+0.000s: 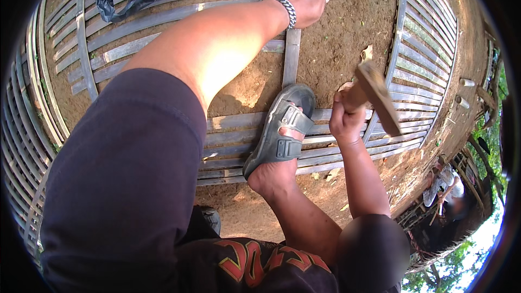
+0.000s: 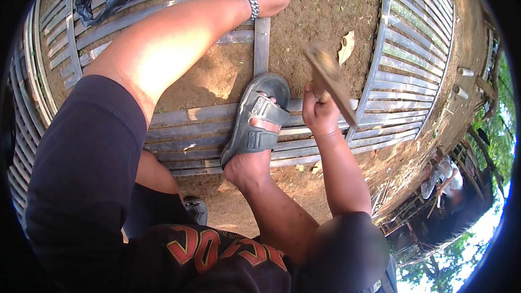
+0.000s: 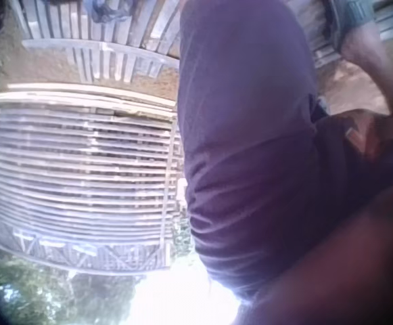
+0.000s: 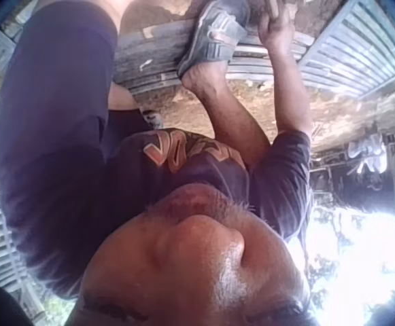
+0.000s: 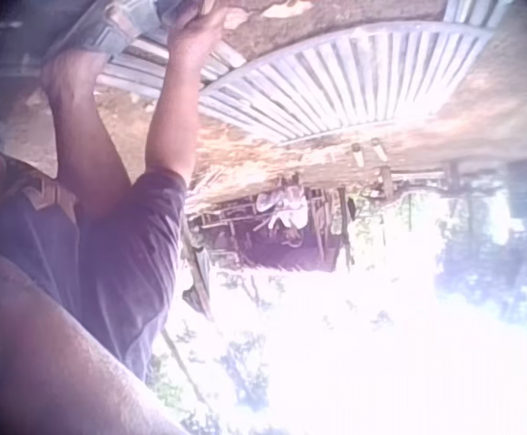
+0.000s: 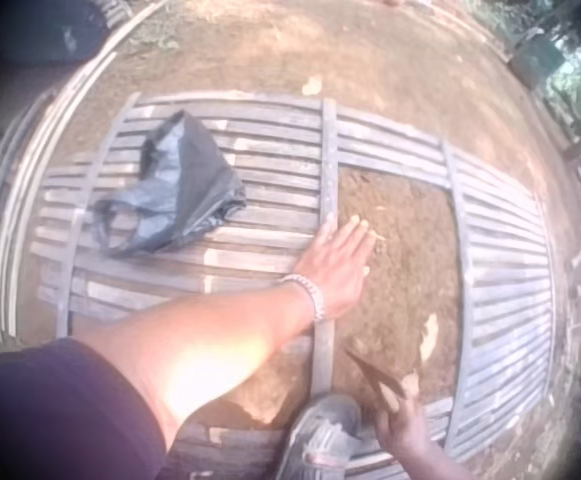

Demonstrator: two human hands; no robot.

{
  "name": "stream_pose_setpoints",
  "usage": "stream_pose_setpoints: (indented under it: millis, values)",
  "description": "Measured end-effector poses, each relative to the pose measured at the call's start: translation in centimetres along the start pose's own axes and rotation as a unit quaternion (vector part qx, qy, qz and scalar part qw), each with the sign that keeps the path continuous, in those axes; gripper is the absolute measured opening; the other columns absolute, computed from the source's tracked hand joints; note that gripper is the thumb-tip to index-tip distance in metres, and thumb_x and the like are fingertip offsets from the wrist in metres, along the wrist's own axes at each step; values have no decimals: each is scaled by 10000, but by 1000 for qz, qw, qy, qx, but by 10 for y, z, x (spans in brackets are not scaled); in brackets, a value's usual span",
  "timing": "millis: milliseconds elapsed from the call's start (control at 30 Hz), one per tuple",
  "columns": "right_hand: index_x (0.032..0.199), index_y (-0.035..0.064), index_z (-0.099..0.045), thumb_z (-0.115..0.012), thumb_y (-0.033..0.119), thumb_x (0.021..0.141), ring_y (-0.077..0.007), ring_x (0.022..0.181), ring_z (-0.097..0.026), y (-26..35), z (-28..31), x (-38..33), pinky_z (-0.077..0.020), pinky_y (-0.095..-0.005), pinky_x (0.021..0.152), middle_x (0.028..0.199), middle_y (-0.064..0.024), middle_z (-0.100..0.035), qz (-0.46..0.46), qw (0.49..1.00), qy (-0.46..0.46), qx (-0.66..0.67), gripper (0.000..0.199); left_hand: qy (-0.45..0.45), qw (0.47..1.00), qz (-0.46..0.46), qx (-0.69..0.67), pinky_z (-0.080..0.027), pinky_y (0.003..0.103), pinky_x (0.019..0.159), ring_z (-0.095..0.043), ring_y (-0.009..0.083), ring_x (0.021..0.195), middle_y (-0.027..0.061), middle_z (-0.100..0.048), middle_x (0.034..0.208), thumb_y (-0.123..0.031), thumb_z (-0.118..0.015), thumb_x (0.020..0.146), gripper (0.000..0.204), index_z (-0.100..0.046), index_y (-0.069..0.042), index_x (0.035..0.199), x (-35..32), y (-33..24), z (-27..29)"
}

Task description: The person assembles a bamboo structure on the ground by aligning thin bamboo strips across a frame. They secure the strips by hammering nails into the intersections using a hammer. The person repeatedly retrieves nails from a black plastic bag and drives them into the bamboo to fasten the components together.

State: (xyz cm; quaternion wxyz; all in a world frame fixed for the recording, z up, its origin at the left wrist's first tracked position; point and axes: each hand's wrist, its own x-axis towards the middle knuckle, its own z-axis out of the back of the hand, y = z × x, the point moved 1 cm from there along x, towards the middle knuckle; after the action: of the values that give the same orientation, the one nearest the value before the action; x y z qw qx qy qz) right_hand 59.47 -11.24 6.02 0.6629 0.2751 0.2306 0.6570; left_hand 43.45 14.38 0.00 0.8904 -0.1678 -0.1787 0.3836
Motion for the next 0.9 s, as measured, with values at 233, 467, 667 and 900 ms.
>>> stream_pose_setpoints:
  millis: [233,467,667,900]
  values:
    - [1069,-28,-564,-624,34,980,-169,737,-598,9,8,-1,-494,-291,681,820,-70,-608,-60,997,-20,49,124,1,1000,3,-13,-146,509,1265,-259,311,1542,199,-366,1615,-270,-414,1038,573,-388,35,1522,0,1,3]
    - [1135,-5,-576,-630,32,963,-294,712,-691,7,1,-6,-521,-383,647,784,-173,-666,-79,991,55,-88,184,-7,1000,3,-7,-133,505,1269,-247,308,1547,193,-342,1629,-272,-394,1047,574,-373,34,1532,2,0,4]
    - [1088,17,-569,-626,29,942,-451,752,-667,7,-3,5,-514,-488,652,799,-241,-655,-119,969,148,-156,157,11,1000,-1,-10,-125,506,1272,-244,303,1548,186,-343,1631,-272,-387,1049,571,-371,27,1535,0,0,-2]
    - [1114,-24,-548,-614,-7,955,-207,685,-643,-5,3,-3,-523,-346,652,756,-121,-653,-30,993,54,-103,173,33,999,0,16,-119,502,1273,-241,291,1551,177,-345,1632,-272,-385,1052,572,-363,26,1539,0,-3,4]
